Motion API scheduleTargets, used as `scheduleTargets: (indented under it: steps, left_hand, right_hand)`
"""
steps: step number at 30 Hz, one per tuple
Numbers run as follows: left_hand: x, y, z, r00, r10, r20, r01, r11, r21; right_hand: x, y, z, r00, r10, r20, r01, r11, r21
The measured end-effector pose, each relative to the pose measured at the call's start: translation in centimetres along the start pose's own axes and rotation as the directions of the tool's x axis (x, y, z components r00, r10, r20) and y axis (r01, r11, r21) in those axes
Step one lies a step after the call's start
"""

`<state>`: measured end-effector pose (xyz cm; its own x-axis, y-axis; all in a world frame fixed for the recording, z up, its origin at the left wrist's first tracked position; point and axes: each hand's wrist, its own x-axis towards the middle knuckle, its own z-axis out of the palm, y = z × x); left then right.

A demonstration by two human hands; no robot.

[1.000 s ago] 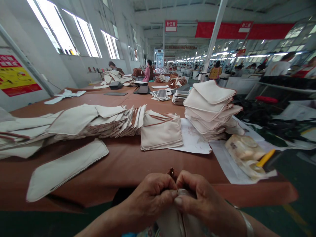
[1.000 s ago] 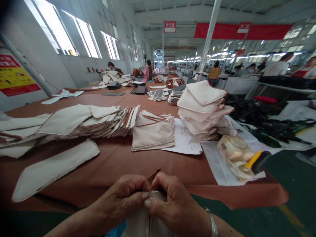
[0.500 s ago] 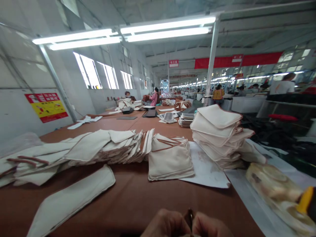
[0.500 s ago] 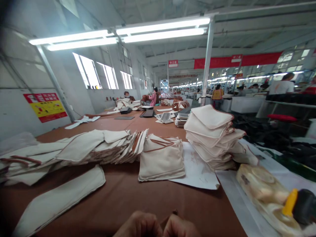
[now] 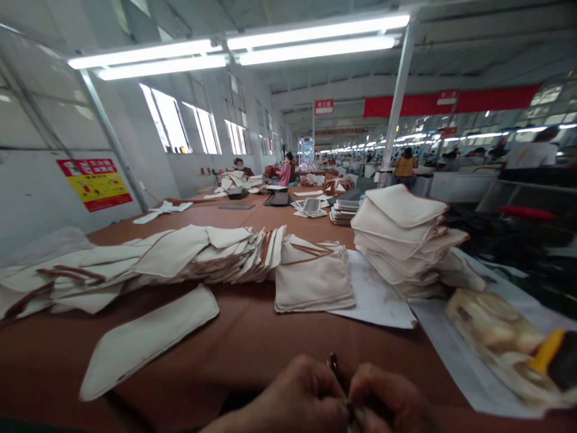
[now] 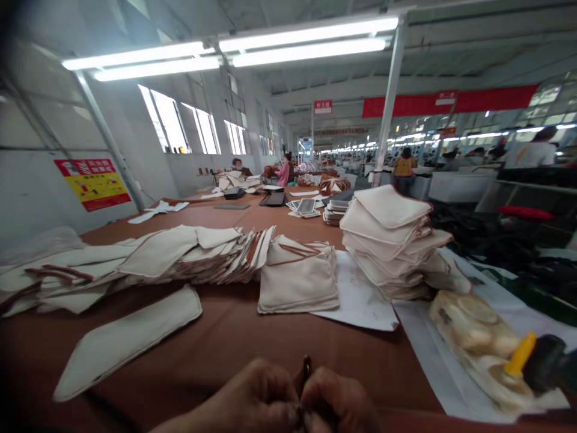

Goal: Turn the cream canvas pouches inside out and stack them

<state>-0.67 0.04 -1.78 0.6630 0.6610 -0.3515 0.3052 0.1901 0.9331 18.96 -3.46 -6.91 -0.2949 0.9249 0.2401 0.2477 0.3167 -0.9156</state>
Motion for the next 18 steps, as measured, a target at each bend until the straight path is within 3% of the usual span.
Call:
scheduleTargets:
  steps: [4,8,14,16,18]
  left_hand:
    - [0.1,-0.1,0.5,0.995,-0.098,-0.022,0.089,0.959,-0.269]
    - [-0.1,-0.5,0.4,0.994,-0.113,0.003,0.102,0.886,-0.452]
    - [0.0,-0.8,-0.2,0.988,-0.126,0.094,0.151,0.931,-0.333]
    - [-0.1,-0.7,-0.3,0.986,-0.128,0.103,0.153,0.948,-0.281]
    - [-0.2,-0.6,-0.5,0.990,-0.105,0.099,0.125,0.966,-0.227]
  right_hand:
    - [-0.1,-2.4,-0.3,0.995,-0.094,0.032,0.090,0.989,0.114]
    - [-0.2,-3.4,-0.8,0.965,-0.257,0.058,0.254,0.966,0.048]
    - [-0.8,-2.3,-0.7,0.914,-0.391,0.110,0.406,0.885,-0.230]
    - [-1.1,-2.0,-0.7,0.897,-0.430,0.109,0.443,0.864,-0.238]
    - [-1.4,-2.1,-0.8,0.934,-0.350,0.075,0.357,0.924,-0.138]
